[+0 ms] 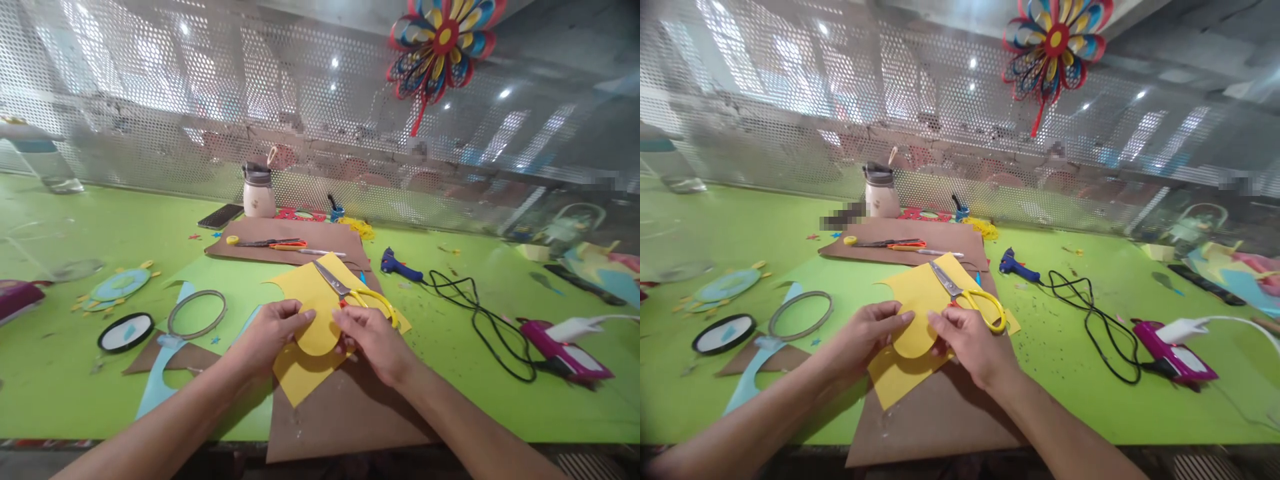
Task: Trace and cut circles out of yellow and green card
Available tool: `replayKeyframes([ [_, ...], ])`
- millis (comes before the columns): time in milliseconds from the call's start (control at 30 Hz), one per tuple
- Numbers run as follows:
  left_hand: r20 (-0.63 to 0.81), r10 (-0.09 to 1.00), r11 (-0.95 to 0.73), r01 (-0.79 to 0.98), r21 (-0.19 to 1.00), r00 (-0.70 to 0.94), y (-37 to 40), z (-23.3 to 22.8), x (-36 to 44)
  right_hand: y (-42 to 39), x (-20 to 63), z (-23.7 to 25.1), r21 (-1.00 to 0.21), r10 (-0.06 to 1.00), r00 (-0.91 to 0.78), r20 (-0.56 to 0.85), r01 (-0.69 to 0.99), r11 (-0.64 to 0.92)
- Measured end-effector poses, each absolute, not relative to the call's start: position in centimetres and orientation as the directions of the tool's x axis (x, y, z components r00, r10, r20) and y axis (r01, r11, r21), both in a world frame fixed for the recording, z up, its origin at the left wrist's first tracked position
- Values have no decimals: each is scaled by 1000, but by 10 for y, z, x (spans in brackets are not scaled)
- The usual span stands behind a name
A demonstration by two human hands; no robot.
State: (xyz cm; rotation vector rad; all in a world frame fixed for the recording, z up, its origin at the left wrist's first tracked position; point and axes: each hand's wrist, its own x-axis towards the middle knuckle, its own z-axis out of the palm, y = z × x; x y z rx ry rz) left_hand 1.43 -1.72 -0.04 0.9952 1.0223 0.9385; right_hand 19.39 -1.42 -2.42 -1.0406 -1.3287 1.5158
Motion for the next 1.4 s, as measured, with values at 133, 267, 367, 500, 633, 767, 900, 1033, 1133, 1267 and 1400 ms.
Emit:
replayKeyframes([
  [133,-248,911,339,-256,905,330,-15,-3,13,-16,192,-25,-998,951,-304,-63,-11,-69],
  [267,-253,902,336,-200,920,350,-13,-6,13,-20,191,-21,-997,924,-374,-78,53,-63],
  [367,-256,923,307,-151,940,287,-14,-8,14,-23,190,-16,-994,906,-413,-93,94,-59],
  [500,-258,932,309,-183,933,255,-14,-8,13,-23,189,-15,-990,904,-414,-105,125,-58],
  [633,-254,940,305,-228,925,226,-13,-7,12,-24,189,-19,-986,900,-414,-137,148,-82],
  [767,-252,945,303,-269,914,208,-13,-7,13,-25,189,-20,-984,903,-402,-148,150,-94],
  [900,-250,947,303,-300,904,200,-13,-7,13,-26,189,-18,-984,905,-399,-147,154,-92],
  [1033,-253,948,305,-321,897,194,-13,-5,13,-27,188,-19,-981,891,-425,-160,170,-95],
  [1133,-254,942,316,-333,888,219,-14,-5,12,-28,187,-20,-979,890,-426,-166,177,-98],
  [1267,-251,928,337,-332,881,275,-15,-6,13,-29,188,-20,-979,896,-415,-160,182,-91],
  [1400,-254,924,341,-319,884,284,-14,-7,15,-27,189,-19,-981,889,-429,-160,166,-96],
])
